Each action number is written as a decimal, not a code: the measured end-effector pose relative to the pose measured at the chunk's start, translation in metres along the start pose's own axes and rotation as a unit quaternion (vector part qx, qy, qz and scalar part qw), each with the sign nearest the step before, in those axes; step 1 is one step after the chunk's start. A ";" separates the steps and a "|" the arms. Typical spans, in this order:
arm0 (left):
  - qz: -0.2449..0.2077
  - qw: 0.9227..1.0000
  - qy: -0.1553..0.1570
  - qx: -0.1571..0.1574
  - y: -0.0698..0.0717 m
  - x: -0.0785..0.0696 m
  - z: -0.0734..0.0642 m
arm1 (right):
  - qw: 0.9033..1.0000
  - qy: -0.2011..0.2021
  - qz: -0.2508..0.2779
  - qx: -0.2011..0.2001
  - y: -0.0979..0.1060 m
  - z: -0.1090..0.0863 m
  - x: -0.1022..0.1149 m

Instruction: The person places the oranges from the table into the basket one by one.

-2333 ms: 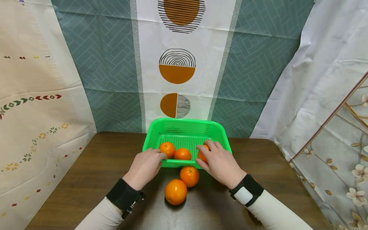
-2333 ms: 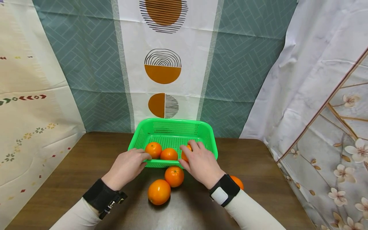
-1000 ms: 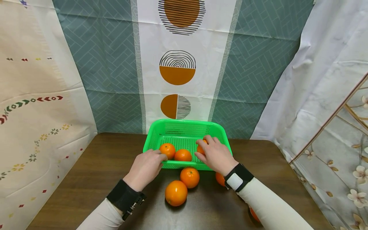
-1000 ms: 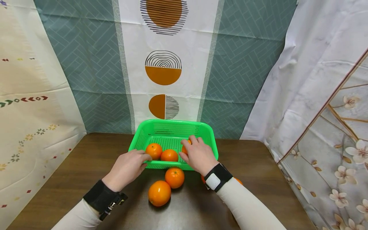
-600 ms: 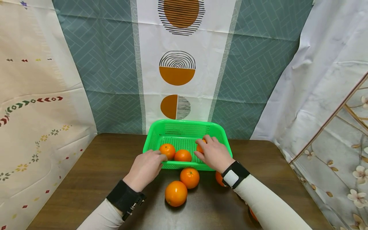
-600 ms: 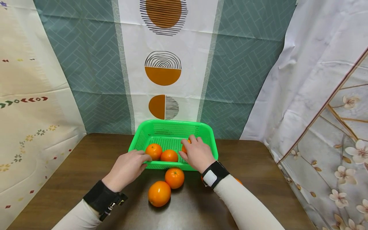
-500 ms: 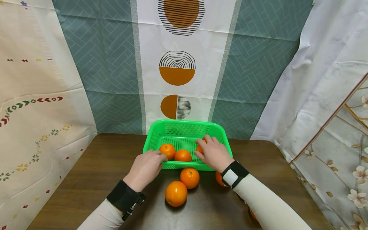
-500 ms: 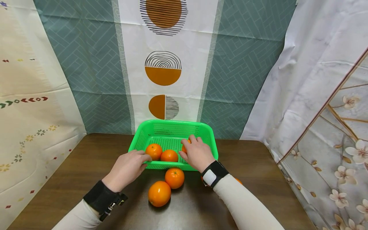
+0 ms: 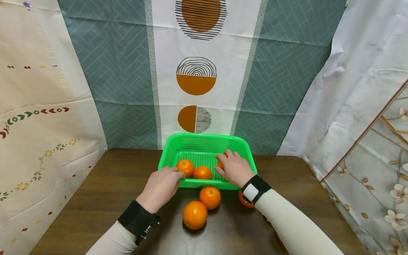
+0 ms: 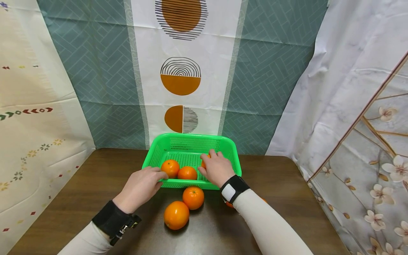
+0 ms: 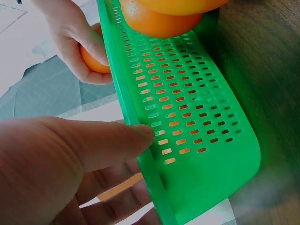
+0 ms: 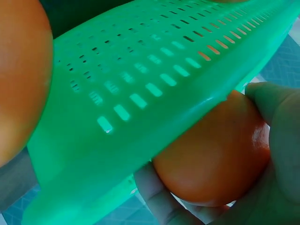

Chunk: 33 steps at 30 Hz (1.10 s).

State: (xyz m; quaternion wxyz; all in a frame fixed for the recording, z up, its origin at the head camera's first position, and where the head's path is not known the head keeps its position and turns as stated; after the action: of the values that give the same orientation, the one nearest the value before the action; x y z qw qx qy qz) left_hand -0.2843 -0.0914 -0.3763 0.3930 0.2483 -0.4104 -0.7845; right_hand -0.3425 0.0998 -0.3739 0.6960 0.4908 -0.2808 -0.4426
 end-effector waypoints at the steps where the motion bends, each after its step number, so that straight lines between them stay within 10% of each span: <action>1: 0.000 1.000 0.000 0.000 0.000 0.000 0.000 | 1.000 -0.001 0.001 0.002 -0.002 0.000 -0.001; 33: -0.001 1.000 0.004 0.000 -0.001 0.001 0.000 | 0.988 -0.059 0.104 0.095 -0.038 -0.003 -0.017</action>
State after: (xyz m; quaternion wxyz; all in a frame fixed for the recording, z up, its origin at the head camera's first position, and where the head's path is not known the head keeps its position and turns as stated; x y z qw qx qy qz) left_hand -0.2850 -0.0920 -0.3772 0.3937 0.2517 -0.4087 -0.7839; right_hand -0.3607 0.1115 -0.4092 0.6708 0.4958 -0.4113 -0.3675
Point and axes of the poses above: each hand's wrist, its own z-axis towards the middle knuckle, its own y-axis out of the back of the hand, x = y × z, the point moved 10 cm from there along z, towards the middle knuckle, and after that the axes turned 8 degrees about -x, right-handed, at the moved point
